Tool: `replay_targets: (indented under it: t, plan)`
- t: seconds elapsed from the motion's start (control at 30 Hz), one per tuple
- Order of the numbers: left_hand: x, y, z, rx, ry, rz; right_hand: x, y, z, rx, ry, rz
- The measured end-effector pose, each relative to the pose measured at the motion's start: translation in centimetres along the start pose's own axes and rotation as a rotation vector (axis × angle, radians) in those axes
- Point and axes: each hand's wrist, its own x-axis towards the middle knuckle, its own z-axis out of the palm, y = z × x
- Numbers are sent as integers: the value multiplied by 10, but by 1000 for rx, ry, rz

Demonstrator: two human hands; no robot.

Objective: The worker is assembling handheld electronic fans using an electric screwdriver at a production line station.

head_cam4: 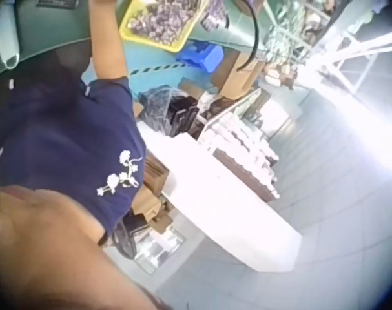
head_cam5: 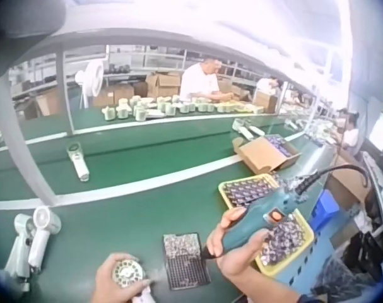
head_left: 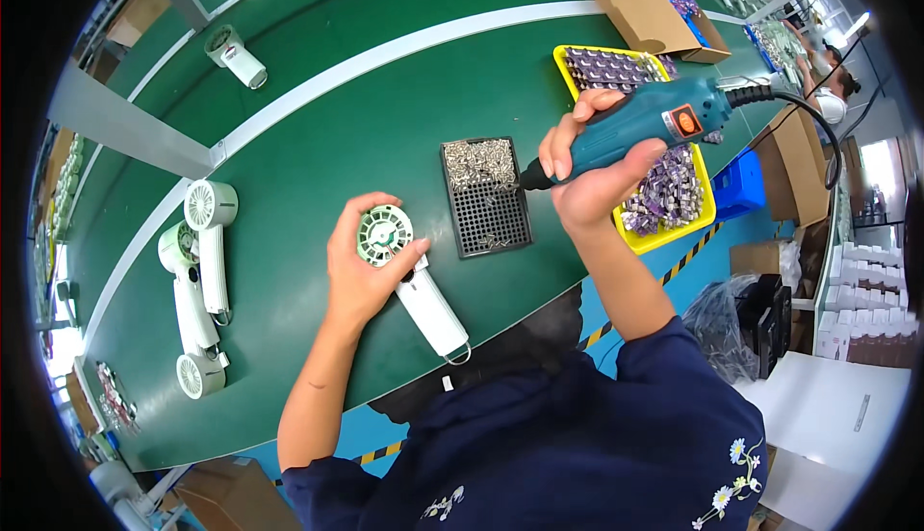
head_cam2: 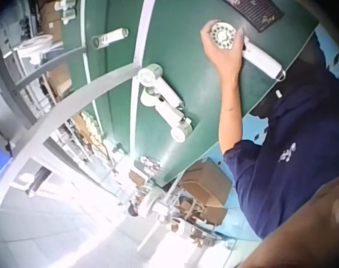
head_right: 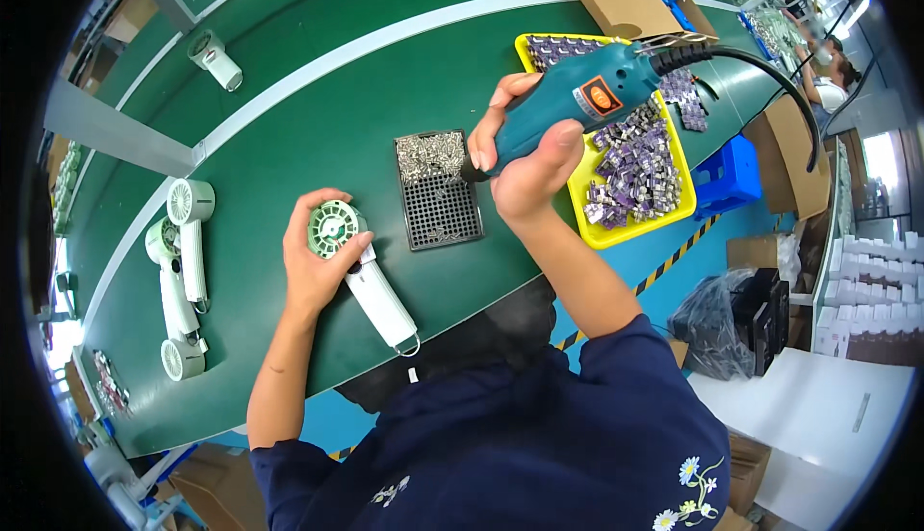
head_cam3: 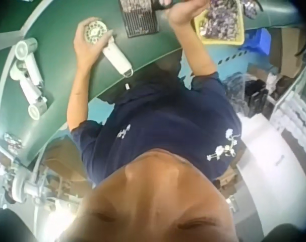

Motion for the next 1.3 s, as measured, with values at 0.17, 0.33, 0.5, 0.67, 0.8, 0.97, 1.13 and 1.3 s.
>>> replay_targets:
  t: [0.17,0.33,0.5,0.67,0.8,0.97,1.13,1.3]
  plan:
    - [-4,-6,-3,-91,6,31,-3,10,6,38,-22,36]
    - [-4,-8,-5,-75,118,215,-5,15,10,-39,-84,35]
    - [-13,23,-10,366,235,546,-7,-18,22,474,-188,43]
    - [-8,55,6,349,65,492,-8,-48,43,553,-367,80]
    - [-11,43,3,263,24,472,-15,-41,54,542,-411,111]
    - [-14,40,-8,159,-90,446,-14,-30,63,651,-533,201]
    - [-15,25,-21,234,-14,325,-30,-25,94,395,-742,283]
    - [-25,24,-30,337,96,245,-51,-9,111,157,-493,109]
